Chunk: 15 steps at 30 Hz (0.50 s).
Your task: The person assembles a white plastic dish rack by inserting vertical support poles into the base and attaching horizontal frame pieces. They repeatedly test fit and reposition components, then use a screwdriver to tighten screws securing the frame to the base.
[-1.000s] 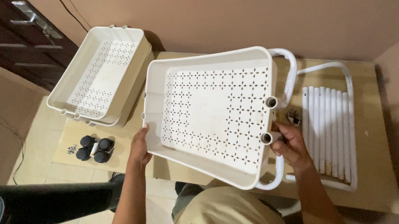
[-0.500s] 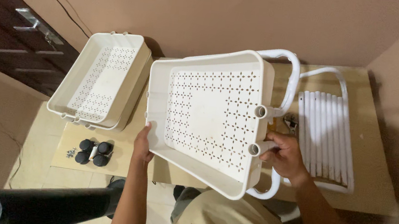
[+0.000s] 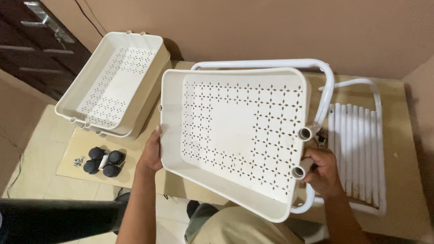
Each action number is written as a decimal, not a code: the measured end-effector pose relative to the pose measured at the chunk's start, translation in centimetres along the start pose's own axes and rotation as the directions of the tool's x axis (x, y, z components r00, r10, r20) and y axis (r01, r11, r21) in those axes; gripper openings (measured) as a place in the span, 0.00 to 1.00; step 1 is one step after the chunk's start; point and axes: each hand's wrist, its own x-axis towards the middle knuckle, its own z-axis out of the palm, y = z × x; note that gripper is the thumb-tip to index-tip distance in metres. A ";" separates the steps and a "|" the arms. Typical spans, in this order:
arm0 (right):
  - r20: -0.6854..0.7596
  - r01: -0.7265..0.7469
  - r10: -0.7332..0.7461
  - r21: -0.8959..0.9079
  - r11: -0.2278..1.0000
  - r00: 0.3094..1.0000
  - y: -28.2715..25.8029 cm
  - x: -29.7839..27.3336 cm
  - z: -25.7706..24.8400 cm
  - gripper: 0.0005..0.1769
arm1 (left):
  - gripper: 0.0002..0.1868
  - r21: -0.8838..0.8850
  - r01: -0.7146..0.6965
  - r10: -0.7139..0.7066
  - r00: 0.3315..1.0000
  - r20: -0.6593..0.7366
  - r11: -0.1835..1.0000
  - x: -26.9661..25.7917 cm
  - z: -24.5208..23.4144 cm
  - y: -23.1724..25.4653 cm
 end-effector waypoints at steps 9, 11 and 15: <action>-0.172 -0.050 0.037 -0.073 0.996 0.984 4.8 -2.0 -0.8 0.58 | 0.39 0.208 -0.065 0.097 0.984 -0.150 0.976 -2.4 2.2 0.7; -0.165 -0.083 0.089 0.041 0.996 0.982 4.8 -1.9 -0.7 0.58 | 0.37 0.173 -0.111 0.141 0.975 -0.173 0.979 -2.5 1.9 0.4; -0.140 -0.156 0.197 0.262 0.952 0.970 4.3 -1.3 -0.2 0.67 | 0.29 0.267 -0.319 0.373 0.910 -0.182 0.909 -2.5 0.3 -1.1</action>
